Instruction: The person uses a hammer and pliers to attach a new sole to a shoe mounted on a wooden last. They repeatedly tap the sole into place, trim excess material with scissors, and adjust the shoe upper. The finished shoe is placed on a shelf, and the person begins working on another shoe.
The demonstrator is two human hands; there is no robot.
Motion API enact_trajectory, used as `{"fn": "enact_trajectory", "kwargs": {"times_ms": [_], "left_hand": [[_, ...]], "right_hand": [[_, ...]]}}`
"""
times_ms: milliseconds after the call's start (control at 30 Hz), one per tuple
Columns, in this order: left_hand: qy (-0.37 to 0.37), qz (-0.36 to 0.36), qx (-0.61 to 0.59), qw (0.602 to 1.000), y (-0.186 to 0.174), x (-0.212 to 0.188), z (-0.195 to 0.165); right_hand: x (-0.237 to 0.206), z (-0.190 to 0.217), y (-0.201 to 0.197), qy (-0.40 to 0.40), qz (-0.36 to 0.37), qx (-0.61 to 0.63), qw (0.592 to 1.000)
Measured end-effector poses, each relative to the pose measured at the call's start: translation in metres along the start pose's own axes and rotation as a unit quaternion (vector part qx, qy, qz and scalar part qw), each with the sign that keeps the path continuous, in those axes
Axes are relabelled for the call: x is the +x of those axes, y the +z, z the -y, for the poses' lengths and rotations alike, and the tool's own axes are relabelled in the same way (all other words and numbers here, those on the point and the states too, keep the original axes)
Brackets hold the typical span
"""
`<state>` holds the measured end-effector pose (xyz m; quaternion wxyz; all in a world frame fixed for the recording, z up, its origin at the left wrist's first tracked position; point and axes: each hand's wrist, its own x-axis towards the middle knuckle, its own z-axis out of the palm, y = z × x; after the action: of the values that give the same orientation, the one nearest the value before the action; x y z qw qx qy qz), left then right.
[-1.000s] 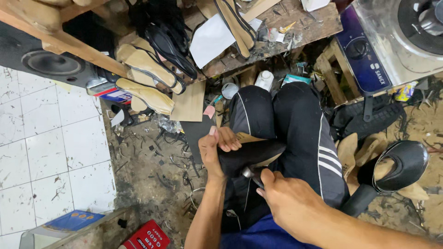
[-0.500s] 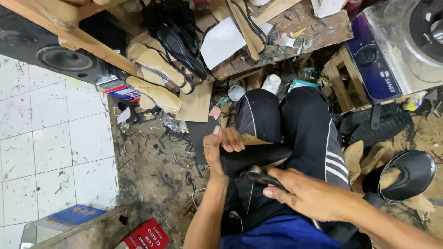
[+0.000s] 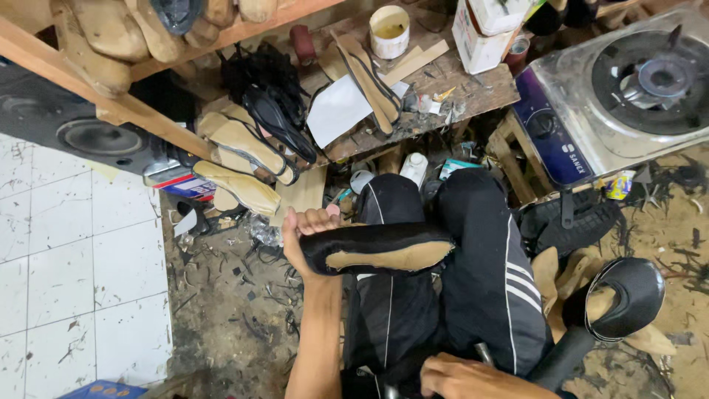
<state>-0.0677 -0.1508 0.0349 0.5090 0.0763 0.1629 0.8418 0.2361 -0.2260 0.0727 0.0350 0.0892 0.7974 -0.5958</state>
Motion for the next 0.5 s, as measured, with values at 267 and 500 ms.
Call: {"fn": "enact_trajectory", "kwargs": {"times_ms": [267,500], "left_hand": [[-0.055,-0.086,-0.113,0.988,-0.005,0.033,0.072],[-0.094,-0.082,-0.065,0.99,-0.024,0.033,0.087]], "right_hand": [[-0.131,-0.137,0.03,0.288,-0.095,-0.455,0.837],[-0.128,-0.046,-0.068,0.297,0.013,-0.181,0.937]]}}
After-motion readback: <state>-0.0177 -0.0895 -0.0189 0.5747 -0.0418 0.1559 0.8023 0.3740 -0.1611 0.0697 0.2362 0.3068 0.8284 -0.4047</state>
